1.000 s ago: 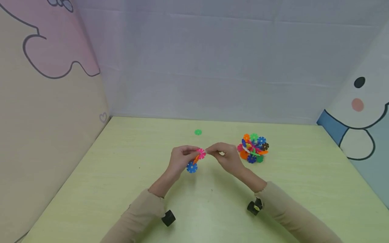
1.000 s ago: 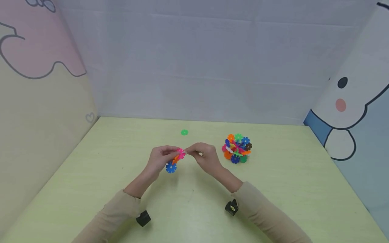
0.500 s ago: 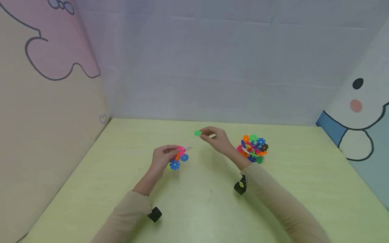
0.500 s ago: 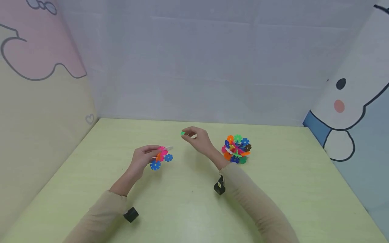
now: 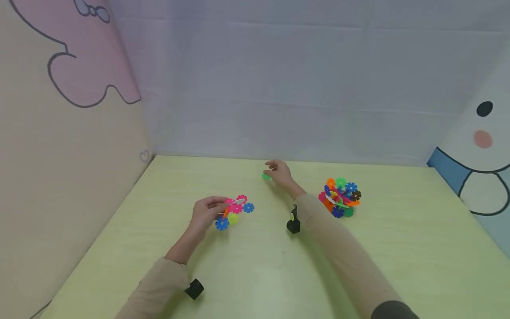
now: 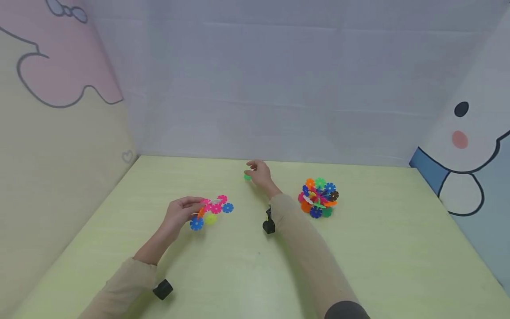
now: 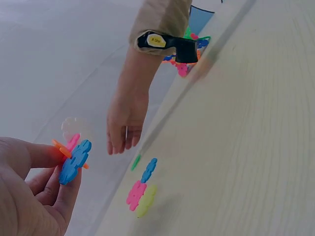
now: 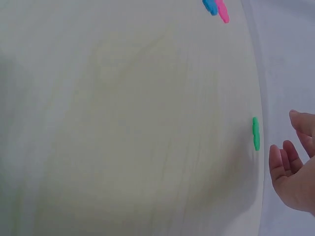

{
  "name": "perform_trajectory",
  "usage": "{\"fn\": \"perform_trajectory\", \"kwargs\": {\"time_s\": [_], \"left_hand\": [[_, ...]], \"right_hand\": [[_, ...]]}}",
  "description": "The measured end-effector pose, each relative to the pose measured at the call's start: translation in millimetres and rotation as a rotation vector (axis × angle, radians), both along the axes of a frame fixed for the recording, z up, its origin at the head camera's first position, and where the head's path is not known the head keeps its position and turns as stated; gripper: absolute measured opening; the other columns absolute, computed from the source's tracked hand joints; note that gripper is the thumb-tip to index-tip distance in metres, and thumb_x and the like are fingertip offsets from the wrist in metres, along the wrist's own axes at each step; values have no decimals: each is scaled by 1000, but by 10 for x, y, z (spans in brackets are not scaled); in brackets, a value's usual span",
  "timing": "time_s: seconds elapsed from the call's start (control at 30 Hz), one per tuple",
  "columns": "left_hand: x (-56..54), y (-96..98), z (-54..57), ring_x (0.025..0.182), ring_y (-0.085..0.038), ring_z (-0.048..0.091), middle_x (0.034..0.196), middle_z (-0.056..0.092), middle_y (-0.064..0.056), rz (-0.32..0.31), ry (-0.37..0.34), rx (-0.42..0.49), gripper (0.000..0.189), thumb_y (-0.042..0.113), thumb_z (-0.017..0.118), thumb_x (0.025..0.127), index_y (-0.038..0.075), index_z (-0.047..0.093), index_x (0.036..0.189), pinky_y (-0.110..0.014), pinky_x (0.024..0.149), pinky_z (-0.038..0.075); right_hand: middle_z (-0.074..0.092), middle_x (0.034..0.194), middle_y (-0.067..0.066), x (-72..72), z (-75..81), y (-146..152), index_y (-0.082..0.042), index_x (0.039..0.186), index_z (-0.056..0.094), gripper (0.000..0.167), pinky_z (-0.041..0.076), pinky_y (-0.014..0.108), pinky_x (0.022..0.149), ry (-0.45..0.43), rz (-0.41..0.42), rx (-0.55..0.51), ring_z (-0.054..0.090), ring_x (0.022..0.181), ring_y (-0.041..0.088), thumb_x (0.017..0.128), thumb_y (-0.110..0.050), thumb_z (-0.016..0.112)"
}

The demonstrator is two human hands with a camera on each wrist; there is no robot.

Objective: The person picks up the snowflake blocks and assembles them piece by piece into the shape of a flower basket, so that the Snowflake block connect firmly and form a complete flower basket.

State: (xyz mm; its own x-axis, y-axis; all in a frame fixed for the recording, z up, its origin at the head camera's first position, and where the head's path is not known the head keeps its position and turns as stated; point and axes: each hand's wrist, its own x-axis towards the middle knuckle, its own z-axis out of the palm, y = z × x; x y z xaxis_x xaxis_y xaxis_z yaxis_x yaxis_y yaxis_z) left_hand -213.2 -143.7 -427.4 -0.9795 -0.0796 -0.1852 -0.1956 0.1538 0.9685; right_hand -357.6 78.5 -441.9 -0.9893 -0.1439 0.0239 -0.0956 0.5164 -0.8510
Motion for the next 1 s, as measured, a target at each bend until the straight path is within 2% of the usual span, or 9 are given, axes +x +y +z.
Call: {"fn": "perform_trajectory", "kwargs": {"time_s": [0.07,0.2,0.27,0.43,0.47,0.57,0.63,0.87,1.0], "left_hand": [[10,23,-11,82,-16,63,97,66,-10,-2,-6,5,23,12,63,85,1,64,105,-27,73,53],[30,71,-33,82,-16,64,97,66,-10,-11,-4,3,23,12,64,85,2,64,105,-27,73,53],[39,91,-41,82,-17,64,96,66,-10,-16,1,3,23,12,64,85,1,64,105,-27,73,54],[35,120,-36,81,-17,64,94,66,-10,-28,12,-7,22,10,64,84,1,65,104,-27,72,54],[32,124,-30,80,-16,64,94,67,-10,-30,13,-7,22,10,64,84,1,65,104,-27,72,54],[27,139,-7,79,-16,64,94,66,-10,-36,8,-9,22,10,64,84,1,65,104,-27,71,54],[31,152,14,80,-16,64,95,66,-10,-42,7,-7,23,10,64,84,1,64,104,-28,71,54],[70,233,89,81,-17,63,96,66,-10,-61,6,36,23,11,64,84,1,64,104,-29,72,54],[107,320,112,80,-16,63,95,67,-8,-89,16,50,22,12,64,84,1,63,103,-29,71,54]], "right_hand": [[53,118,18,-32,-7,-4,1,119,55,36,42,40,90,-5,-2,4,49,108,30,87,-13,60],[57,116,9,-490,-525,146,-7,119,58,46,46,33,84,7,92,50,53,104,21,80,-29,69],[58,117,11,-512,-566,156,-6,121,57,49,46,33,85,-28,112,124,54,105,23,79,-28,70],[56,115,20,42,61,48,4,114,60,36,46,33,84,-106,116,304,51,106,32,81,-11,66],[59,106,17,-14,-16,105,0,106,64,32,47,29,76,-49,154,272,54,98,29,79,-17,70],[60,99,13,-191,-170,200,-4,98,65,30,48,34,77,-84,188,268,55,92,24,72,-16,76],[61,94,14,-151,-158,244,-2,95,63,29,49,32,71,-84,211,243,57,86,25,70,-12,76],[62,83,15,435,99,350,4,94,61,16,51,24,57,-21,265,247,60,67,21,79,1,65],[62,83,15,763,269,439,6,98,60,19,55,32,64,-32,268,56,63,72,30,80,0,64]]}}
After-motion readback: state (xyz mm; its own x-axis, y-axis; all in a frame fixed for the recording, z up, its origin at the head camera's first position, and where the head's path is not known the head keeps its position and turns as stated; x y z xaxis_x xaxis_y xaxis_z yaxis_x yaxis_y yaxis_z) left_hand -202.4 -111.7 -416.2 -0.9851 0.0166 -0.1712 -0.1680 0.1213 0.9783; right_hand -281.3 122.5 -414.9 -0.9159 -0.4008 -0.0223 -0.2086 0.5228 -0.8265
